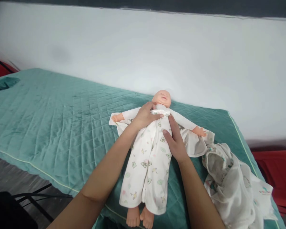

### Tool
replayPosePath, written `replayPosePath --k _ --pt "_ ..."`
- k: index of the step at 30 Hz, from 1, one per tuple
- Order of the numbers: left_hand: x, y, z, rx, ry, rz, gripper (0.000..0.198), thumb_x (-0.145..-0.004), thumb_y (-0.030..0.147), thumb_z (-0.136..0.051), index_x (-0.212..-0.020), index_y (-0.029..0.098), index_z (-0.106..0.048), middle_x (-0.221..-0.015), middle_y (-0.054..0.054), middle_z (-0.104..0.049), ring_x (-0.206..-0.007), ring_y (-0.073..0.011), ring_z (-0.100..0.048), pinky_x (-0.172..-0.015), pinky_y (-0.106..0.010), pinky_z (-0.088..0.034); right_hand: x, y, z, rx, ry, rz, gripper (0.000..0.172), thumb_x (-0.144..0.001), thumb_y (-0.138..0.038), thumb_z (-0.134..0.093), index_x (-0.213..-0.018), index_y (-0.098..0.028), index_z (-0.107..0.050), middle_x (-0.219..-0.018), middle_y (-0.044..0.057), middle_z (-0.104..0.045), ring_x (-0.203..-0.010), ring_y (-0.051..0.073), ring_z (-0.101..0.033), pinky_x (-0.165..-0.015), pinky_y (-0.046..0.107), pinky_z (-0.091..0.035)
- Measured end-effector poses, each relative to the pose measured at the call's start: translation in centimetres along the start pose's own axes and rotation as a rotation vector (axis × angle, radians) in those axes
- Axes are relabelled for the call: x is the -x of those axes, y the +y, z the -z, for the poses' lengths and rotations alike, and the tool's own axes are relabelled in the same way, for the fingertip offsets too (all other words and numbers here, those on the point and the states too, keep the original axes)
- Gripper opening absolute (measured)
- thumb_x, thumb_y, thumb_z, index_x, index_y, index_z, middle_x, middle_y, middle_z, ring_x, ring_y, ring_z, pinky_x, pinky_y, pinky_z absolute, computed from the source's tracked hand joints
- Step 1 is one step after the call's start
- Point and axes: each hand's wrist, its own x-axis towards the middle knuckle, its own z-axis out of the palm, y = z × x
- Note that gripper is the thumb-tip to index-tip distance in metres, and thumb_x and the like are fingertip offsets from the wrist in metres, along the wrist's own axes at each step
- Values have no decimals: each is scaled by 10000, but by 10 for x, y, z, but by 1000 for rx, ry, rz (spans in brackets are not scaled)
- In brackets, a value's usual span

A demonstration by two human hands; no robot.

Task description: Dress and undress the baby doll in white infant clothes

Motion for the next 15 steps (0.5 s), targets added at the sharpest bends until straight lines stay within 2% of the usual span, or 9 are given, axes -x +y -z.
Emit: replayPosePath --k 4,6,8,11,15 --pt "10 6 -2 -217 65 -185 226 -858 372 -707 -867 210 -550 -1325 -114 -603 -1323 -331 -464 -1051 -476 -401 0 1 0 1 47 -11 689 -921 -487 -612 -1546 -350 -355 -1649 -4 -292 -1536 242 -229 -1272 489 -201" --pt "16 11 -3 -342 95 -311 137 -909 320 -646 -910 200 -580 -1345 -123 -591 -1356 -329 -427 -1066 -474 -367 0 2 1 -2 62 -6 733 -896 -472 -651 -1549 -346 -343 -1646 7 -300 -1530 248 -246 -1267 495 -215" --pt "22 15 -4 -423 110 -400 122 -958 313 -569 -948 194 -596 -1240 -129 -634 -1275 -316 -482 -1005 -455 -379 0 1 2 11 66 14 767 -881 -463 -672 -1554 -340 -327 -1645 13 -299 -1527 252 -253 -1268 503 -210" --pt "30 14 -6 -437 120 -447 260 -1004 403 -461 -919 195 -592 -1008 -111 -666 -1063 -286 -556 -877 -417 -398 -3 0 4 61 56 59 811 -861 -455 -693 -1561 -330 -303 -1655 26 -271 -1533 257 -235 -1269 512 -196" --pt "40 8 -5 -405 109 -529 360 -1008 486 -410 -842 205 -560 -883 -78 -654 -925 -250 -567 -851 -401 -381 -10 -6 7 155 9 153 750 -852 -409 -693 -1520 -343 -360 -1671 26 -216 -1544 260 -190 -1263 524 -186"
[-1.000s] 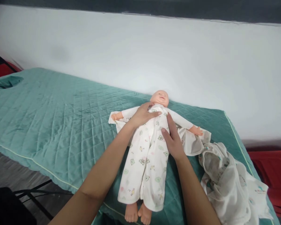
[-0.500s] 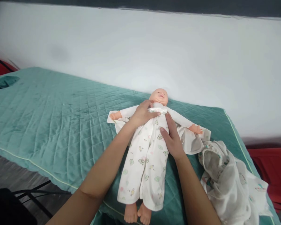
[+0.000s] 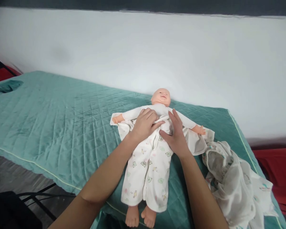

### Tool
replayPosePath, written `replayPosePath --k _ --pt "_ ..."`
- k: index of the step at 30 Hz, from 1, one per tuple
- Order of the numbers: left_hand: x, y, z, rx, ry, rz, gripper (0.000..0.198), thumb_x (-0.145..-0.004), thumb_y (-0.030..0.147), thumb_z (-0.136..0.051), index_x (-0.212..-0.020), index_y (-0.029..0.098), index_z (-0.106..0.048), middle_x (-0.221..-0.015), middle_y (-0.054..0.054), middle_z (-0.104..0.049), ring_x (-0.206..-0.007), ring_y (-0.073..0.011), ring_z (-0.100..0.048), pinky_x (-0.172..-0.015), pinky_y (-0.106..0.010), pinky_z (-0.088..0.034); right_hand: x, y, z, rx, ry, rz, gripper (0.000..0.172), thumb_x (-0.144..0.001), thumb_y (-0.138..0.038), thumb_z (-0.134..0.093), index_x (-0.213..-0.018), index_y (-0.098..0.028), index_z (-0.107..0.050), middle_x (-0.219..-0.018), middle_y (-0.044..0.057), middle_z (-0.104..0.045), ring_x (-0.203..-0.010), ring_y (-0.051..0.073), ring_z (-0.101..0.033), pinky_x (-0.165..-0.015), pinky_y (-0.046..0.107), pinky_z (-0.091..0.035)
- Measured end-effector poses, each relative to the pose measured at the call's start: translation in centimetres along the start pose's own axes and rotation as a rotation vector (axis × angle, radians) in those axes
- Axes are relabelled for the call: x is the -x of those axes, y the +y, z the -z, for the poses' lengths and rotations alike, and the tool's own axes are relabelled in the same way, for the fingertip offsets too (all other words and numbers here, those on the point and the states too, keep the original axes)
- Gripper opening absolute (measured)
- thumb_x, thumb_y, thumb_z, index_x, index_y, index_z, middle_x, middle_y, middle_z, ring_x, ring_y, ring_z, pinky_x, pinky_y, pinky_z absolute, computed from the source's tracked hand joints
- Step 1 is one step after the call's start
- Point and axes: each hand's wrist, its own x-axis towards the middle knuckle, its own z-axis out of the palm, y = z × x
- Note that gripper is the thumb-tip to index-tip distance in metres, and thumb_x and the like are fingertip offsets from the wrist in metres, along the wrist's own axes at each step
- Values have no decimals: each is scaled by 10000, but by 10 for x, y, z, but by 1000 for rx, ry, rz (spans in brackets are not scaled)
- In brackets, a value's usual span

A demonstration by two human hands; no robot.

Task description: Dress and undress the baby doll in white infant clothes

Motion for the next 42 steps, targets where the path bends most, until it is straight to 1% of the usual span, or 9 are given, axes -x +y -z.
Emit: replayPosePath --k 4,8,14,21,28,33,37,39,42 --pt "5 1 2 82 -10 -35 368 -1005 506 -410 -838 211 -555 -840 -61 -644 -883 -230 -574 -845 -389 -385 -6 -5 1 58 -21 59 501 -850 -372 -680 -1325 -314 -531 -1646 46 -267 -1533 274 -207 -1243 541 -206" --pt "9 3 4 146 -25 -7 387 -992 525 -440 -774 222 -544 -752 -43 -616 -820 -220 -575 -809 -380 -391 -4 -7 -3 90 63 81 264 -850 -379 -680 -1057 -268 -559 -1555 91 -382 -1468 293 -320 -1185 546 -292" --pt "17 4 6 60 77 44 441 -1024 428 -405 -640 224 -483 -598 -23 -553 -682 -192 -540 -728 -370 -370 2 -6 -8 221 137 129 163 -805 -281 -679 -831 -249 -522 -1244 88 -546 -1218 290 -482 -1018 493 -417" --pt "33 -3 3 -19 167 206 423 -1019 388 -415 -641 218 -496 -596 -18 -554 -660 -181 -530 -696 -366 -344 4 -7 -6 371 119 309 159 -820 -195 -641 -838 -254 -495 -860 15 -627 -892 243 -535 -843 410 -397" --pt "57 0 6 123 259 367 489 -1035 399 -357 -580 222 -322 -546 13 -432 -591 -153 -446 -675 -350 -350 4 -9 -4 436 52 236 133 -795 -200 -601 -831 -255 -485 -793 8 -596 -809 243 -526 -801 402 -367" --pt "75 7 9 186 296 458 489 -1031 412 -361 -589 222 -273 -538 19 -375 -579 -151 -415 -631 -335 -339 3 -8 -5 479 30 263 106 -809 -202 -596 -847 -245 -507 -803 10 -604 -826 244 -545 -802 393 -363" --pt "78 7 8 201 272 474 406 -1019 376 -409 -643 222 -426 -597 9 -487 -648 -157 -494 -669 -327 -374 4 -6 -6 539 61 271 72 -821 -206 -589 -858 -235 -535 -809 17 -619 -836 250 -554 -806 390 -360" --pt "76 6 7 205 266 468 283 -1006 350 -451 -776 222 -554 -698 -4 -588 -721 -164 -548 -713 -327 -397 5 -5 -6 558 77 274 62 -826 -210 -589 -858 -233 -541 -804 19 -624 -838 253 -560 -810 388 -362" --pt "75 3 5 206 267 414 174 -992 319 -497 -907 221 -613 -802 -18 -646 -797 -171 -580 -767 -330 -412 7 -5 -6 570 100 274 60 -825 -215 -593 -855 -231 -544 -796 23 -629 -834 253 -571 -812 381 -370"
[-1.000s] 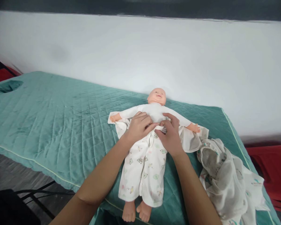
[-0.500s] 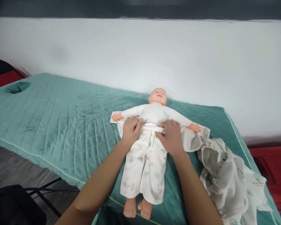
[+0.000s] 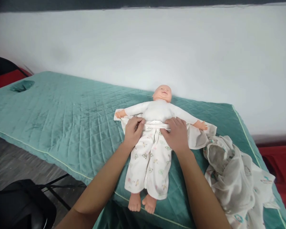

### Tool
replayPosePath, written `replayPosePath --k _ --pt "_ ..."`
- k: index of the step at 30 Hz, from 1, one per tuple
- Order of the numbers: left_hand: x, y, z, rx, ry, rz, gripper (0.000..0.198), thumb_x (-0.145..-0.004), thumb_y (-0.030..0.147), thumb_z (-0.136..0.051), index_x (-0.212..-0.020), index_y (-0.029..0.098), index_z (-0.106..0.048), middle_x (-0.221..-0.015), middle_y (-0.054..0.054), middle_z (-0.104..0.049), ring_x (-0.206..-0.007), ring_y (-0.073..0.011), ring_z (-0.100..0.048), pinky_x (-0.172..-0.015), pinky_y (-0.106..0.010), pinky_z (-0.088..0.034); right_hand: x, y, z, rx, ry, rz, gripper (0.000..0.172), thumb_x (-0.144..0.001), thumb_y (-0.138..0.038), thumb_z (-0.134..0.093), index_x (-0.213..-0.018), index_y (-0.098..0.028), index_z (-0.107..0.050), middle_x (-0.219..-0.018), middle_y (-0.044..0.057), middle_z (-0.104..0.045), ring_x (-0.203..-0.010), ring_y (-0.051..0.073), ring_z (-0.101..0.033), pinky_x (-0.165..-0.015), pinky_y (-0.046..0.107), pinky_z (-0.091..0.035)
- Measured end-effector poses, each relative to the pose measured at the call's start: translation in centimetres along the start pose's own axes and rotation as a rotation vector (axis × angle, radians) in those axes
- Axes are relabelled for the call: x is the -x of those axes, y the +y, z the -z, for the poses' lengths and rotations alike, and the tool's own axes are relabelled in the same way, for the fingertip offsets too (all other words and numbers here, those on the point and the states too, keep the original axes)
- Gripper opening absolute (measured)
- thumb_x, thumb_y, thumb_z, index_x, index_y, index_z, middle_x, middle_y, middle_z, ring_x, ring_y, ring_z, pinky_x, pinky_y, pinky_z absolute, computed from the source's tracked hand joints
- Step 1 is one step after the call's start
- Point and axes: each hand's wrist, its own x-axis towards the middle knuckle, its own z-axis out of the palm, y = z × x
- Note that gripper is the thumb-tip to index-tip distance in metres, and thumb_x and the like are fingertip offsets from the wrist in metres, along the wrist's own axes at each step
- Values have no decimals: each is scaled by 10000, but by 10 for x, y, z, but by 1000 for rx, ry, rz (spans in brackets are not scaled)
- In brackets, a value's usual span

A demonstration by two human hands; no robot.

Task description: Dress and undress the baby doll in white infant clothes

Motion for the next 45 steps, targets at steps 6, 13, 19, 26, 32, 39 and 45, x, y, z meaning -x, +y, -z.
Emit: replayPosePath --k 6,13,19,26,32,39,45 --pt "0 -5 -4 -8 -1 -62 178 -978 327 -537 -856 215 -601 -794 -18 -634 -797 -175 -568 -776 -333 -414 8 -3 4 24 55 -32 57 -829 -249 -602 -823 -231 -548 -773 31 -639 -811 250 -596 -810 372 -395" --pt "-1 -9 -8 -75 4 -69 234 -988 321 -518 -789 213 -578 -756 -14 -622 -791 -177 -568 -753 -336 -383 17 -1 14 30 13 -50 72 -819 -284 -615 -808 -223 -580 -710 25 -633 -745 240 -597 -801 365 -407" --pt "-1 -6 -7 -106 -2 -54 405 -1009 334 -466 -623 209 -471 -657 -5 -531 -736 -167 -528 -722 -338 -359 18 6 13 69 -62 -87 145 -831 -352 -615 -775 -219 -598 -698 32 -638 -777 251 -623 -826 367 -399" --pt "21 8 4 -41 1 16 482 -1013 325 -452 -563 207 -326 -577 19 -428 -627 -133 -457 -664 -329 -330 21 19 4 82 -62 -41 216 -840 -418 -594 -773 -213 -595 -730 33 -655 -821 247 -631 -841 366 -379" --pt "23 8 3 -21 -20 38 463 -1014 323 -453 -583 210 -329 -602 17 -450 -635 -133 -467 -653 -324 -327 22 13 2 145 38 -17 207 -839 -389 -590 -730 -214 -573 -663 20 -612 -754 232 -609 -807 354 -376" --pt "24 6 0 -108 10 18 428 -1021 324 -444 -610 208 -414 -640 4 -508 -696 -147 -512 -705 -331 -341 29 0 7 218 101 -27 209 -832 -353 -589 -675 -227 -533 -617 20 -598 -698 220 -573 -824 361 -381" --pt "22 0 0 -149 -7 11 416 -1007 318 -480 -608 204 -479 -642 -2 -542 -720 -160 -535 -708 -337 -325 43 -10 14 216 32 -80 243 -867 -396 -592 -696 -228 -551 -603 19 -598 -667 212 -570 -829 356 -395"
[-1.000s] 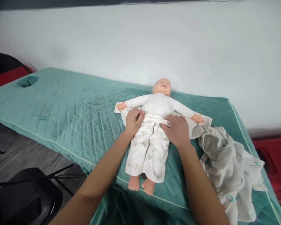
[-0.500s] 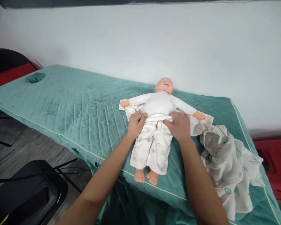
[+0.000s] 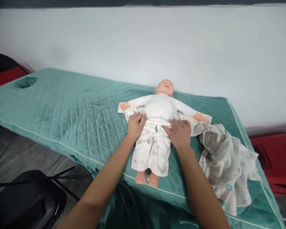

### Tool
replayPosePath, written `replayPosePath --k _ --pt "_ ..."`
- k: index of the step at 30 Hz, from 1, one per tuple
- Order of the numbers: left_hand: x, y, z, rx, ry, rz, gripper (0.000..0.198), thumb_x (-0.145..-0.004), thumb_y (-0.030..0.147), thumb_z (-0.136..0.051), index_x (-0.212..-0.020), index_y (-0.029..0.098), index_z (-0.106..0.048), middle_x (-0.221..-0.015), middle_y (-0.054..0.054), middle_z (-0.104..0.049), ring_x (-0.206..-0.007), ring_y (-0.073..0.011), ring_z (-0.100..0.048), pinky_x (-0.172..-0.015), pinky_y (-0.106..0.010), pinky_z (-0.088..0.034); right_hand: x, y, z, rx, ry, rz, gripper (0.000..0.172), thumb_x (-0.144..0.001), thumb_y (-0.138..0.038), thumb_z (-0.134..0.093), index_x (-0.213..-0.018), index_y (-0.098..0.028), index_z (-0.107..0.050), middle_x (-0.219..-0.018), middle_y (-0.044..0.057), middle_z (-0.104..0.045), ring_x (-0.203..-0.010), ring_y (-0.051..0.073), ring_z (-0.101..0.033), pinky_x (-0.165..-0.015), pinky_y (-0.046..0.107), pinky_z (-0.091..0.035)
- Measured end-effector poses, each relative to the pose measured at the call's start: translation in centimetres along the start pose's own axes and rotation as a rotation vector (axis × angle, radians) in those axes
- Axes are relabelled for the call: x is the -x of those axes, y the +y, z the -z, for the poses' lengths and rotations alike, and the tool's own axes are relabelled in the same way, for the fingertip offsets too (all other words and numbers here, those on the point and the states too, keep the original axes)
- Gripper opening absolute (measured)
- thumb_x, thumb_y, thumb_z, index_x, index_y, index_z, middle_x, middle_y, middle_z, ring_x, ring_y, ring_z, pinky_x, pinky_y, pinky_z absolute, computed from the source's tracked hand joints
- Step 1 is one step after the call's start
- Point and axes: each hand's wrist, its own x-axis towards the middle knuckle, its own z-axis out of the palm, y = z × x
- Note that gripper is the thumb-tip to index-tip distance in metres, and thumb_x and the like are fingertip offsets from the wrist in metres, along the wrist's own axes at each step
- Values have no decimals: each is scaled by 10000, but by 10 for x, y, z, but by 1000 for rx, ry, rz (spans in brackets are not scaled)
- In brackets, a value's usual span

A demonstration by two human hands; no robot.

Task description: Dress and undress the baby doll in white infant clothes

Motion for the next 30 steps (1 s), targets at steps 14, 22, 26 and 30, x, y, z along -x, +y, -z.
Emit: replayPosePath --k 14,22,26,30 --pt "-4 -1 -1 65 -19 64 454 -991 313 -484 -564 208 -368 -583 15 -457 -626 -141 -476 -640 -318 -286 24 -11 11 -241 -161 -233 341 -869 -505 -594 -672 -232 -542 -614 19 -587 -670 213 -544 -774 346 -390" --pt "-3 2 0 157 -27 86 457 -988 339 -457 -573 216 -311 -569 26 -401 -588 -134 -416 -610 -318 -272 25 -5 -1 -418 -196 -251 311 -888 -522 -581 -787 -228 -562 -790 18 -640 -819 223 -575 -838 371 -393" --pt "-3 1 0 187 -28 84 457 -989 362 -444 -582 218 -294 -569 28 -374 -587 -133 -395 -607 -317 -278 23 -6 2 -481 -200 -285 333 -886 -542 -577 -774 -229 -570 -785 17 -628 -785 213 -555 -760 348 -398" --pt "-2 -1 1 239 -38 114 479 -988 408 -448 -574 213 -307 -570 28 -373 -590 -126 -403 -600 -308 -298 23 1 5 -540 -258 -313 370 -868 -584 -600 -781 -225 -584 -766 8 -604 -752 200 -536 -710 327 -402"
